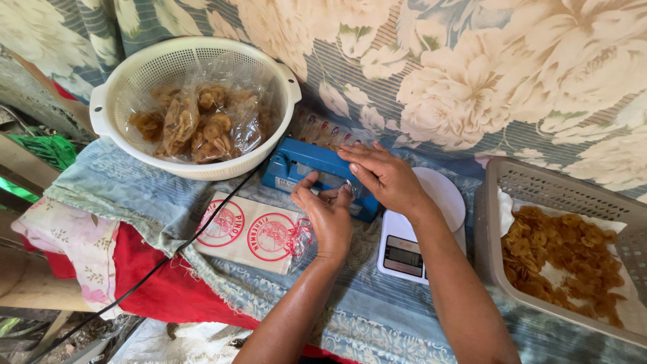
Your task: The person weighs dried food items on a digital scale, places them into small plastic bags, and seals the bags using a handheld heat sealer. The sealed packages are then placed into a white colander.
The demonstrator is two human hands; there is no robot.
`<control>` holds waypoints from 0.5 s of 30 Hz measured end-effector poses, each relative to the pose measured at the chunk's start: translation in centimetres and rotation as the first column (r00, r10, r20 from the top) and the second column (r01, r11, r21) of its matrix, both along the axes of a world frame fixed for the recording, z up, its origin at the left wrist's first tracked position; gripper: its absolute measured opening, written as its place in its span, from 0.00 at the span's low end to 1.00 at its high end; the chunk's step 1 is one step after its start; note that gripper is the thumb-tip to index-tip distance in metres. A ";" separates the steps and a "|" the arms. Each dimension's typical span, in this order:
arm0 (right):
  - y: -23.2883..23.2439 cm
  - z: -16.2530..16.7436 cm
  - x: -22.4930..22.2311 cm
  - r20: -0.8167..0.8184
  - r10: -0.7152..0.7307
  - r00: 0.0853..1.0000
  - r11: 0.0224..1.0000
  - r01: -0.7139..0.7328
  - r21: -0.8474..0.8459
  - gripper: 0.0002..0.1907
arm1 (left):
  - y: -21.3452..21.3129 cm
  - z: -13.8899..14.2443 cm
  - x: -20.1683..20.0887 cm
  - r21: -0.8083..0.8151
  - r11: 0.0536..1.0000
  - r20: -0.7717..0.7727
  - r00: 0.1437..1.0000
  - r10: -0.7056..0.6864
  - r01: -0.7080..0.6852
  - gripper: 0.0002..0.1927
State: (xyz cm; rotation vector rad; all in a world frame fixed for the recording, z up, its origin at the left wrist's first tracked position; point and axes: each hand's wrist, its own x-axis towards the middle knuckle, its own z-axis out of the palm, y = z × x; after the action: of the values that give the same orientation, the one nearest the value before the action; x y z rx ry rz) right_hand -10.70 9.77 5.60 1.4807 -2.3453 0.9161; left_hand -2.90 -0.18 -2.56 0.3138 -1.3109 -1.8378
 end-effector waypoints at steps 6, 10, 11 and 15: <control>-0.1 0.0 0.0 -0.002 0.009 1.000 1.000 -0.009 -0.007 0.17 | -0.1 0.0 0.0 -0.002 1.000 -0.011 1.000 -0.006 0.006 0.28; -0.1 -0.1 -0.1 0.005 -0.003 1.000 1.000 0.003 -0.006 0.17 | -0.1 0.0 0.1 -0.012 1.000 0.008 1.000 0.000 0.000 0.27; -0.1 -0.1 -0.1 0.007 0.000 1.000 1.000 0.000 -0.004 0.17 | -0.1 0.1 0.1 -0.015 1.000 0.011 1.000 0.006 -0.006 0.27; -0.1 -0.1 0.0 0.006 -0.007 1.000 1.000 0.007 -0.012 0.17 | -0.1 0.3 0.3 -0.016 1.000 0.005 1.000 0.001 -0.001 0.27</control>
State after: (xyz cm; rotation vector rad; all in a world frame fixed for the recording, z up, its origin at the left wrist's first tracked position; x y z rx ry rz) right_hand -10.70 9.69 5.53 1.4665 -2.3432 0.9323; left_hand -2.62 -0.25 -2.30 0.3105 -1.3285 -1.8258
